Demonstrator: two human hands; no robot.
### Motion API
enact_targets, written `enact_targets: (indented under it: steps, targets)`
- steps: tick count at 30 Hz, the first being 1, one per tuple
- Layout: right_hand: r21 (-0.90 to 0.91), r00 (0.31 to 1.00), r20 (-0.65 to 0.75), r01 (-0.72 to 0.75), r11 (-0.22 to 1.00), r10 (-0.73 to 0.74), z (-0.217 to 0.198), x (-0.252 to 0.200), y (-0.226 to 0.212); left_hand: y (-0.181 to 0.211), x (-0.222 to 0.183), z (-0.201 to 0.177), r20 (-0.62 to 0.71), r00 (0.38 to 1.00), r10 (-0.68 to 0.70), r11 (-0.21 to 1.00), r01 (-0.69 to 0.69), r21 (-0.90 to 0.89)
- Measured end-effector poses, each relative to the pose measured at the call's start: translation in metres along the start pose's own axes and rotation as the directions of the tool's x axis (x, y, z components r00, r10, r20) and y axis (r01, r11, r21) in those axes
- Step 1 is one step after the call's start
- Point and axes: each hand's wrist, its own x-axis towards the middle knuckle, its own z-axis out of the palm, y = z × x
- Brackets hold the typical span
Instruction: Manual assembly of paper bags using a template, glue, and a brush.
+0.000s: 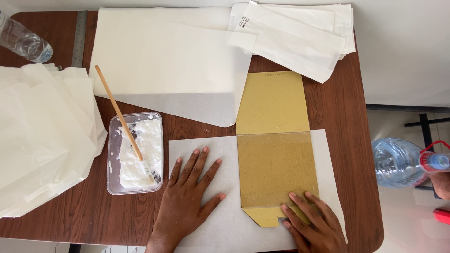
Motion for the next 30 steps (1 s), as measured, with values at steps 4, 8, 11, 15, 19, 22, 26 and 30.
enact_targets:
  steps: [4, 8, 11, 15, 19, 22, 26, 30]
  targets:
    - [0.01, 1.0, 0.013, -0.014, 1.0, 0.014, -0.001, 0.0, -0.002, -0.001, -0.001, 0.001, -0.005, 1.0, 0.003, 1.0, -0.003, 0.0]
    - [-0.004, 1.0, -0.009, -0.019, 1.0, 0.019, -0.001, 0.0, -0.003, -0.001, -0.001, 0.002, 0.011, 1.0, -0.004, 1.0, 0.004, 0.003]
    - [0.007, 0.994, -0.03, -0.108, 0.994, 0.108, -0.003, 0.004, -0.014, -0.001, 0.0, 0.002, 0.003, 1.0, -0.006, 1.0, 0.006, -0.009]
    - [0.014, 0.999, 0.004, -0.045, 0.999, 0.045, 0.0, -0.003, -0.004, -0.001, 0.0, 0.001, 0.005, 1.0, -0.011, 1.0, 0.011, -0.021]
    - [-0.018, 0.99, 0.024, -0.141, 0.99, 0.142, 0.001, -0.008, -0.007, -0.001, 0.0, 0.001, 0.003, 1.0, -0.007, 1.0, 0.007, -0.022]
    - [-0.002, 0.985, 0.011, -0.172, 0.985, 0.172, 0.001, -0.007, -0.01, -0.001, -0.001, 0.001, 0.01, 1.0, -0.004, 1.0, 0.004, -0.005]
    - [0.003, 0.984, 0.008, -0.175, 0.985, 0.175, 0.002, -0.009, -0.01, -0.001, 0.0, 0.001, 0.012, 1.0, -0.002, 1.0, 0.002, 0.014]
    - [0.02, 0.988, 0.027, -0.151, 0.988, 0.15, 0.004, -0.014, -0.004, -0.001, -0.001, 0.001, 0.0, 1.0, -0.002, 1.0, 0.002, -0.003]
